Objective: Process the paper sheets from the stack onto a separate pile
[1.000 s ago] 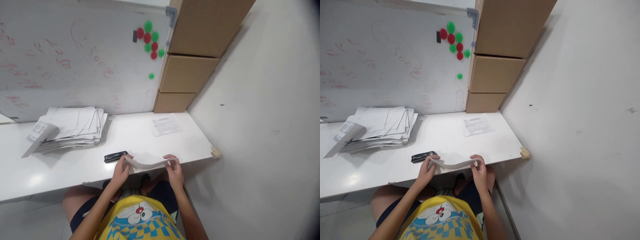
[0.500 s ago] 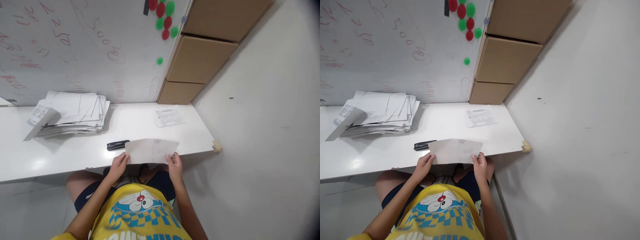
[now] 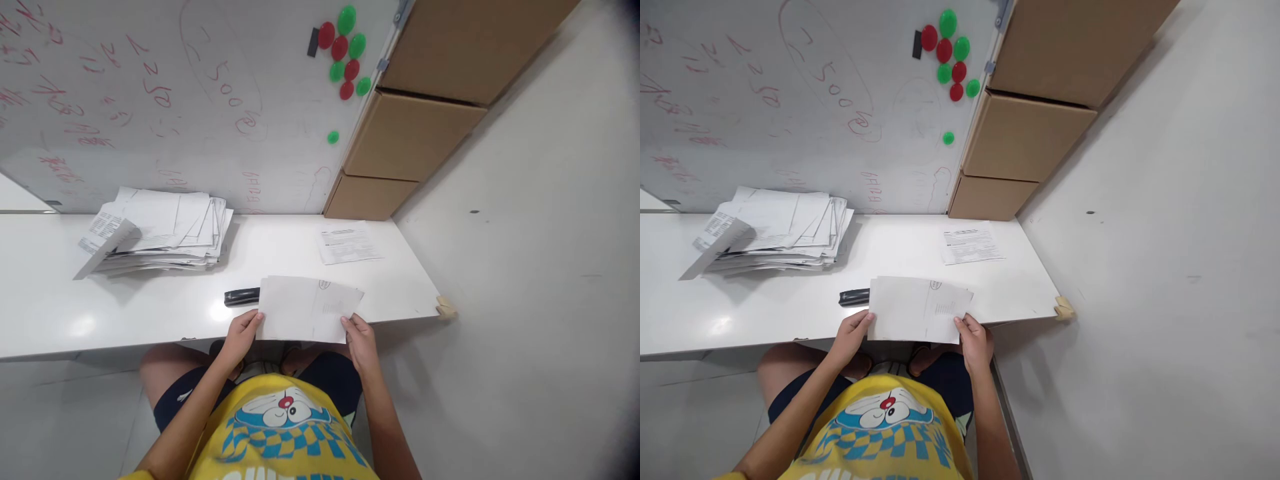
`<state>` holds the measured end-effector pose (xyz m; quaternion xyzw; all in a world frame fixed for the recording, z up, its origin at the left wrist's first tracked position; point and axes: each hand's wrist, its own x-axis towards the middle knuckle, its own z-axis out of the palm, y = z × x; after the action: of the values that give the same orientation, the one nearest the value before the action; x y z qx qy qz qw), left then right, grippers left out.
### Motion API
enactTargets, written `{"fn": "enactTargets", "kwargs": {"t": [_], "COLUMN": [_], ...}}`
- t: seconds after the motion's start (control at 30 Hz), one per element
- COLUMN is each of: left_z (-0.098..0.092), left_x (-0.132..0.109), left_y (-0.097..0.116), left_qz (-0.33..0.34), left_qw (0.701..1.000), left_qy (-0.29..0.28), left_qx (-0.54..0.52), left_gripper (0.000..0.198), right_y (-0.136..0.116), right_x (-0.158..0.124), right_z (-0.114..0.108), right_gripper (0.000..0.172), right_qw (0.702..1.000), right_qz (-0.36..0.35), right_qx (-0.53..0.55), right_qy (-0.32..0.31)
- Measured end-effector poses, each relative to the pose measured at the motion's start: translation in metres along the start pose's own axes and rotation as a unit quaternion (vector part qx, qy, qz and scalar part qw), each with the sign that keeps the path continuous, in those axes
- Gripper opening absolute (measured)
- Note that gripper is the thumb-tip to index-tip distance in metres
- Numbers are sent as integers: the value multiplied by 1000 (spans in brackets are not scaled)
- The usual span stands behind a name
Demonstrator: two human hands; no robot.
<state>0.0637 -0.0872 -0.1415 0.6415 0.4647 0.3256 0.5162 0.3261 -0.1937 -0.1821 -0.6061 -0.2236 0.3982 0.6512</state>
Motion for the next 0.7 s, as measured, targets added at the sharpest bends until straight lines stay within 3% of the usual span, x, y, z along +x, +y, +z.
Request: {"fn": "enactTargets", "kwargs": {"t": [0.3,0.57,0.7], "left_z": [8,18,11], "left_x": [4,6,-1], "left_y": [-2,-17,-7], "left_qz": [41,104,137], "left_qw": [995,993,985], "left_qy": [92,38,38], "left_qx": [20,39,102], "left_gripper": [30,35,33], "right_y": [-1,-11,-17], "right_x": [10,-4,-13], "right_z": [2,20,13], "right_gripper": [32,31,28], "right_qw": [999,982,962], "right_qz": [-38,-94,-102], "right_qx": [-5,-161,-252], "right_qy": [14,3,7]}}
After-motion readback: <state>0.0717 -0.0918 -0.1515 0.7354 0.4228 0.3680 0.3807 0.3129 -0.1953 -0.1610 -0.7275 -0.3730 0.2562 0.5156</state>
